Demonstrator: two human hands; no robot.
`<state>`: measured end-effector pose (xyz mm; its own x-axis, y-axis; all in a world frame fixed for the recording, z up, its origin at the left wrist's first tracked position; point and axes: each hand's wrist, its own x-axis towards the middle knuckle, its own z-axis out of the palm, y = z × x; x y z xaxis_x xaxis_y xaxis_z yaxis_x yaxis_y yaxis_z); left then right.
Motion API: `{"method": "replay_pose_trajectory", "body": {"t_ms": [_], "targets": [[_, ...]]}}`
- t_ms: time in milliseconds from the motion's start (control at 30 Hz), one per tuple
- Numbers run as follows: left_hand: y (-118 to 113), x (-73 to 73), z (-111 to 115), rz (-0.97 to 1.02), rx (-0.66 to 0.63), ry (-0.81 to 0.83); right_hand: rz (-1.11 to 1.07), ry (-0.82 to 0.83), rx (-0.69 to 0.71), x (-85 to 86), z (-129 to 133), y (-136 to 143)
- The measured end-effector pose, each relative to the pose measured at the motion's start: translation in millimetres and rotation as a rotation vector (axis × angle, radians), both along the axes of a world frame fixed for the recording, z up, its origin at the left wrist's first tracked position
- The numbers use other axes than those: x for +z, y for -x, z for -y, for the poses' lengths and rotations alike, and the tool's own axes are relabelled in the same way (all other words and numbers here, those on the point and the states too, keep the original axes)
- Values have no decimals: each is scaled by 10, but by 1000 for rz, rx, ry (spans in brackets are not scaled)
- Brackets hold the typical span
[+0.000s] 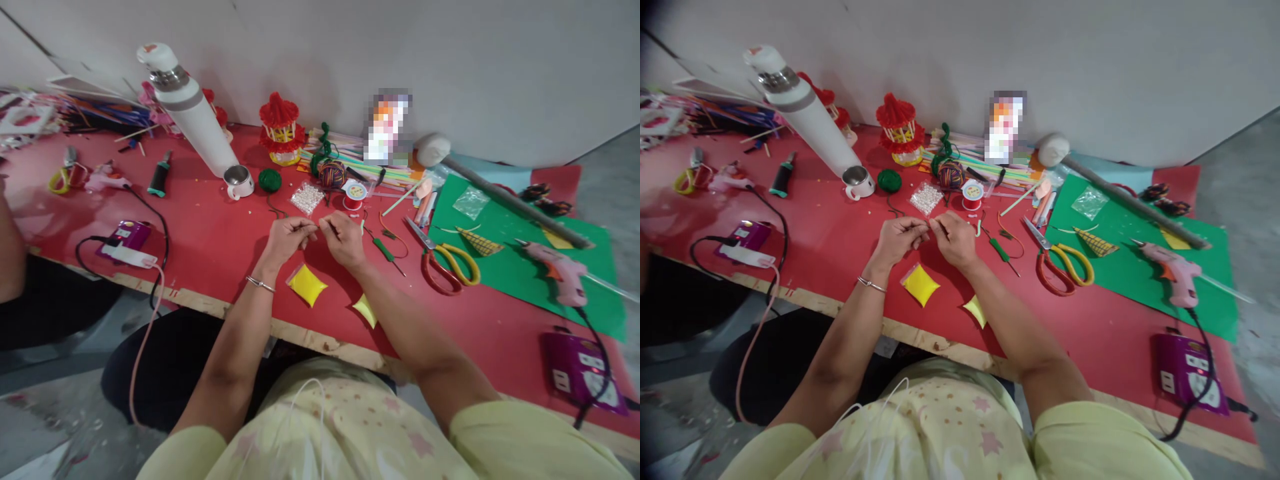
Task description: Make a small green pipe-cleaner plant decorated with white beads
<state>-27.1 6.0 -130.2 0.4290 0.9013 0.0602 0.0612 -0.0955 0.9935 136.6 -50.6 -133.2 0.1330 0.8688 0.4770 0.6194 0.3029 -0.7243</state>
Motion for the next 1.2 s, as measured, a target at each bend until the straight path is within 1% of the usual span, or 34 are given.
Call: {"method": "replay_pose_trajectory", "body": {"t_ms": [100,200,367,500,567,700,833,933,1033,1100,1133,1200], "targets": [[-9,-13,10,-25,9,-30,47,-10,-59,4,-7,10],[-12,3,30,-48,10,-39,82,-10,-95,-14,-31,7],[-7,57,51,-60,24,-76,111,13,-79,-46,-47,-14],[14,37,21,-77,6,-116,82,9,-42,-90,-44,-22],[31,18,-7,-87,26,-110,36,7,-13,-124,-50,-23],[72,17,-58,-98,108,-65,-42,42,11,-194,-76,-35],[97,35,-76,-121,107,-60,-46,90,8,-213,-94,-50],[100,27,-75,-144,84,-70,-150,111,67,-206,-107,-42],[107,9,-72,-159,31,-77,-358,197,217,-219,-132,-20],[115,0,-70,-186,3,-87,-429,265,288,-244,-149,-8],[119,-3,-70,-199,-1,-97,-428,279,293,-258,-157,-4],[121,-8,-71,-206,15,-122,-380,242,252,-282,-166,-6]]}}
